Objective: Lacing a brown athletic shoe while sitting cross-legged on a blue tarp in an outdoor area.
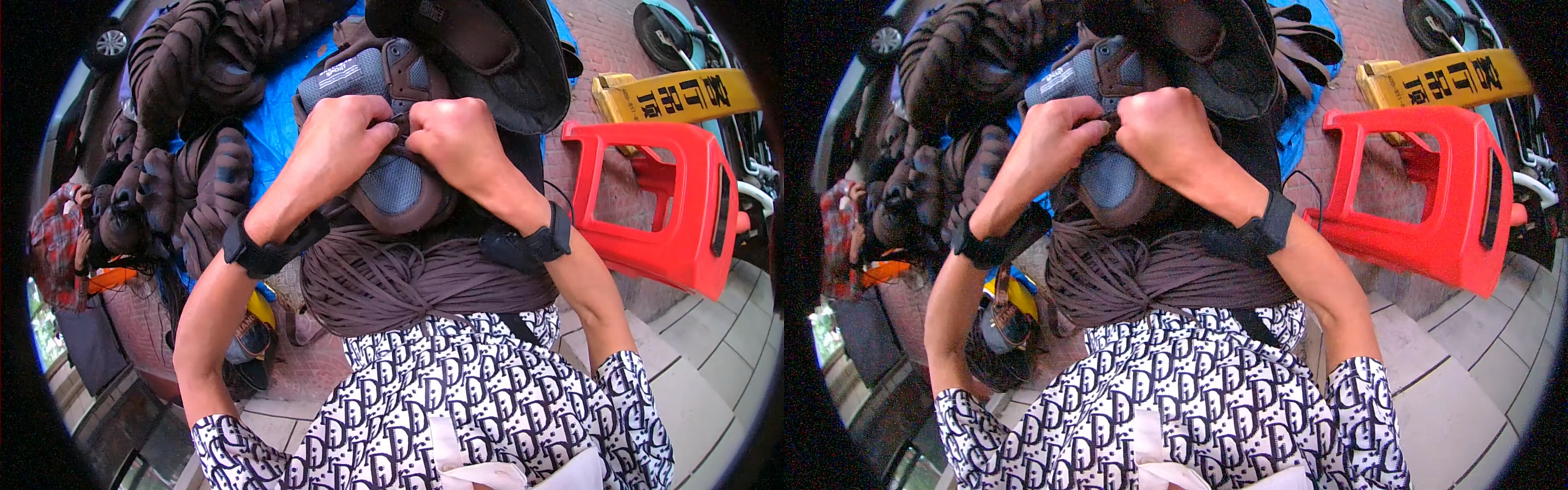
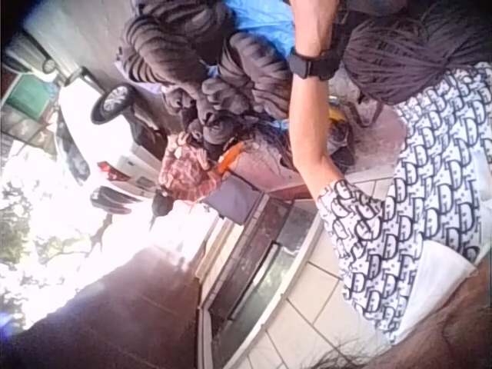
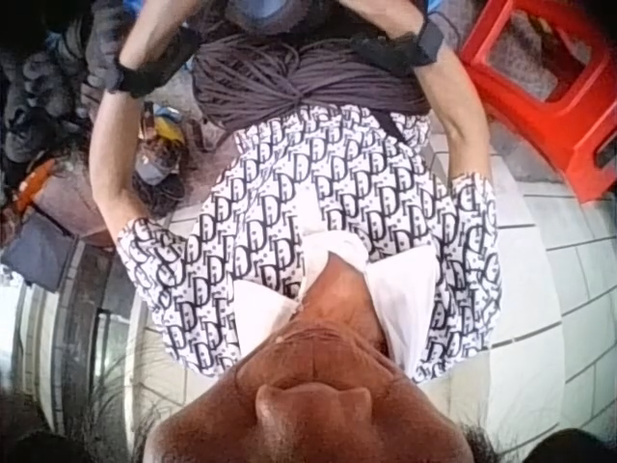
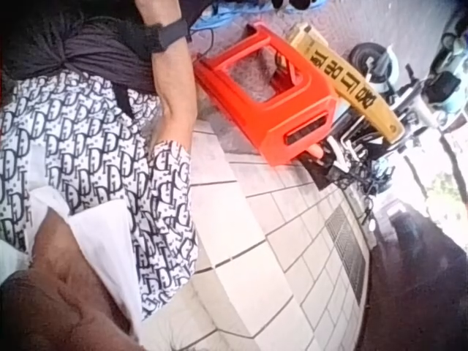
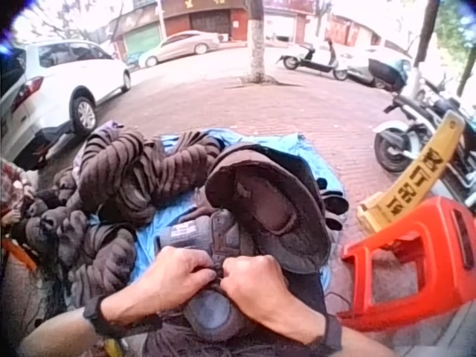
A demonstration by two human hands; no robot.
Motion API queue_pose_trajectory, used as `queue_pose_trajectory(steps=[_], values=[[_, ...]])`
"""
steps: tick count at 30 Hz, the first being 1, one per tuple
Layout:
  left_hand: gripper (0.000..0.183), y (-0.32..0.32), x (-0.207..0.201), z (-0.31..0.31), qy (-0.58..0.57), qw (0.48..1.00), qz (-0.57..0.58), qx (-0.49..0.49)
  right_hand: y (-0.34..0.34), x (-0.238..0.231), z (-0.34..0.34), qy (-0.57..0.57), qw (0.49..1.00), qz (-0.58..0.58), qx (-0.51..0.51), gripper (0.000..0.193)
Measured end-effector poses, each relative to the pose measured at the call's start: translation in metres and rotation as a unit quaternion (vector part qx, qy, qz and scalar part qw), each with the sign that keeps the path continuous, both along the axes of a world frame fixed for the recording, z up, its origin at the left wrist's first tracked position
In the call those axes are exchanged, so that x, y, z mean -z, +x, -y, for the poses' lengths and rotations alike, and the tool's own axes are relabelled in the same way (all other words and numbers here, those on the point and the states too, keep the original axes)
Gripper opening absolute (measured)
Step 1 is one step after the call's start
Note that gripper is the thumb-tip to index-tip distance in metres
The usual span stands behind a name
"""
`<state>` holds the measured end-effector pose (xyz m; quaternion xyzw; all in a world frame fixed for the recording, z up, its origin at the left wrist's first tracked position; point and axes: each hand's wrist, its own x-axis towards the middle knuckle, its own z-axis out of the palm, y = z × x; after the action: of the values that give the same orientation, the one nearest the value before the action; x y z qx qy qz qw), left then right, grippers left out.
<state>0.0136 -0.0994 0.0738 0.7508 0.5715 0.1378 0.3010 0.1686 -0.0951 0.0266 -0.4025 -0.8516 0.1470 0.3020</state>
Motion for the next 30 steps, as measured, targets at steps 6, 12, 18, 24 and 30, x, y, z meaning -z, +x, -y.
queue_pose_trajectory(steps=[6, 12, 18, 24, 30], values=[[0.017, -0.003, 0.002, 0.002, 0.024, 0.998, 0.046, 0.023, -0.002, 0.001, 0.006, 0.092, 0.995, 0.038, 0.031, 0.011], [0.018, -0.006, -0.004, -0.007, -0.078, 0.995, 0.056, 0.039, 0.006, 0.007, -0.005, 0.019, 0.994, -0.092, -0.050, 0.010], [0.021, -0.007, -0.010, -0.004, -0.112, 0.992, 0.051, 0.041, 0.003, -0.004, -0.015, 0.104, 0.990, -0.033, -0.089, 0.012], [0.017, -0.005, -0.006, -0.005, -0.090, 0.994, 0.025, 0.048, 0.007, -0.015, -0.034, 0.198, 0.960, 0.124, -0.153, 0.007], [0.014, -0.003, 0.002, -0.016, -0.171, 0.982, 0.014, 0.083, 0.011, -0.012, -0.031, 0.218, 0.961, 0.077, -0.153, 0.007]])
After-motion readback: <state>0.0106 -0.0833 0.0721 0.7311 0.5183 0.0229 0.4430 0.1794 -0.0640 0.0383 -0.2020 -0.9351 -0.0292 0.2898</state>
